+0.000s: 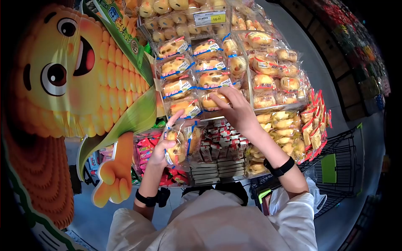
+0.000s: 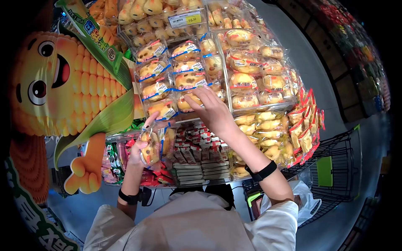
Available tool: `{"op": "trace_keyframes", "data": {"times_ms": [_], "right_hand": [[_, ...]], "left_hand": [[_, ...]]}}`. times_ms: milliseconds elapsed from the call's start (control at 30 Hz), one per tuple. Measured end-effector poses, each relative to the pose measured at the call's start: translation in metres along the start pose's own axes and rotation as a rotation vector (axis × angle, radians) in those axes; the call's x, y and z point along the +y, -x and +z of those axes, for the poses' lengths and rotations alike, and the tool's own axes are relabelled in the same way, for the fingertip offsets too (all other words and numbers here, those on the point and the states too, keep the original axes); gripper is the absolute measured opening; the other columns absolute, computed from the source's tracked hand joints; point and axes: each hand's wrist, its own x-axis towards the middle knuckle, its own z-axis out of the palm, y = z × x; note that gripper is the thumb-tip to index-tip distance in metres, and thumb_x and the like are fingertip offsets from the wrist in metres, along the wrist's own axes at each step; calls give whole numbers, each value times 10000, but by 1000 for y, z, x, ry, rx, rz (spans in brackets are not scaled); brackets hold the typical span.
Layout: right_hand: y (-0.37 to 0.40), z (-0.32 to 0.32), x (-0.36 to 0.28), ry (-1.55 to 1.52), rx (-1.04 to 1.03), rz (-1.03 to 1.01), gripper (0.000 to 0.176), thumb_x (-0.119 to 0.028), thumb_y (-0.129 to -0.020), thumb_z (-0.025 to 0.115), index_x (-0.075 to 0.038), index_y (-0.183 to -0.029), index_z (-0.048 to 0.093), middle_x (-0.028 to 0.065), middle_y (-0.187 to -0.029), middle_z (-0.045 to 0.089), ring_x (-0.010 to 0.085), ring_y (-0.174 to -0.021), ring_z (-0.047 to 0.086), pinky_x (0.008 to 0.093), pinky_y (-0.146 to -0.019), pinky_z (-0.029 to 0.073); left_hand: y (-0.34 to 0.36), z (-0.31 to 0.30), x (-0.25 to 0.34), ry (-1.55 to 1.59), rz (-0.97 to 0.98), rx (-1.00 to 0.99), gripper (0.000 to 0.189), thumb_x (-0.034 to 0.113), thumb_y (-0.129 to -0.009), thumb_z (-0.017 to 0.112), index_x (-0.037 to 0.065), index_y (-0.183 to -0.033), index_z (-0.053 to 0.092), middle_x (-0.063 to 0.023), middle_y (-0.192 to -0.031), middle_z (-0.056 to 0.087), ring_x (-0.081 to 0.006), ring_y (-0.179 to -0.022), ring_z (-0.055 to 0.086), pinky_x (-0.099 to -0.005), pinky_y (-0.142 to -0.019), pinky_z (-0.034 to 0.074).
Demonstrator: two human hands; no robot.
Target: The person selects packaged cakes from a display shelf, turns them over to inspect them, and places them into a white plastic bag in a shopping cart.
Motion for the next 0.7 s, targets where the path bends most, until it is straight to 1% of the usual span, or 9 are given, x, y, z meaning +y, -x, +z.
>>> {"op": "trace_keyframes", "data": {"times_ms": [33,133,267,400,467,500,533,567,700], "right_hand": [[0,-3,-1,-17,-5,22,553,8,-705,588,-127,-1238,536,103,-1215,488,309,-1165,475,408,-996,405],[2,-20,-12,-82,35,77,447,-17,-748,616,-123,-1181,587,95,-1203,512,314,-1138,500,403,-998,406],[26,-42,-28,-100,251,122,281,-20,-792,636,-12,-1071,604,140,-1099,571,270,-988,580,357,-860,470],[44,-51,-54,-724,130,673,149,-6,-857,575,26,-1002,585,77,-881,621,127,-777,604,266,-671,484],[42,-50,-59,-1308,-40,890,196,-14,-898,525,15,-1091,543,64,-888,623,102,-775,603,255,-669,489],[44,-46,-62,-1386,-68,853,268,-45,-929,501,-2,-1192,474,72,-901,620,103,-789,609,239,-674,489],[38,-50,-69,-1363,-122,880,331,-67,-931,516,-11,-1242,418,76,-920,620,118,-797,616,243,-670,492],[33,-54,-76,-1280,-140,867,367,-77,-932,519,-18,-1269,387,76,-942,617,122,-807,615,243,-667,493],[37,-45,-80,-1237,-83,884,482,-110,-931,532,-36,-1348,301,94,-1034,594,144,-854,620,266,-673,519]], "left_hand": [[1,-3,1,-29,-26,-14,940,260,-638,664,54,-1434,207,-243,-1360,379,-313,-1206,454,-385,-978,417],[0,3,2,-19,-23,-73,954,272,-628,680,44,-1428,212,-251,-1358,379,-330,-1217,442,-411,-1022,368],[0,10,4,20,-27,-62,947,270,-626,686,29,-1414,218,-264,-1352,378,-345,-1216,440,-425,-1027,363],[-5,23,0,26,-56,-95,949,271,-615,693,31,-1408,229,-252,-1331,397,-339,-1215,442,-418,-1025,364],[-9,31,-4,33,-53,-86,877,278,-666,655,32,-1400,241,-224,-1326,411,-318,-1209,449,-394,-1014,376],[-10,41,-4,37,-55,-48,848,280,-682,642,31,-1393,251,-216,-1327,413,-310,-1203,455,-388,-1009,380],[-11,48,-5,40,-58,-9,820,283,-698,630,30,-1385,261,-208,-1328,416,-301,-1197,460,-382,-1005,385],[-16,43,-15,11,-22,76,793,279,-717,620,52,-1395,278,-171,-1306,448,-293,-1103,538,-388,-895,478],[-17,48,-28,39,-205,265,660,267,-759,554,41,-1348,361,-136,-1222,518,-255,-1065,551,-378,-883,481]]}}
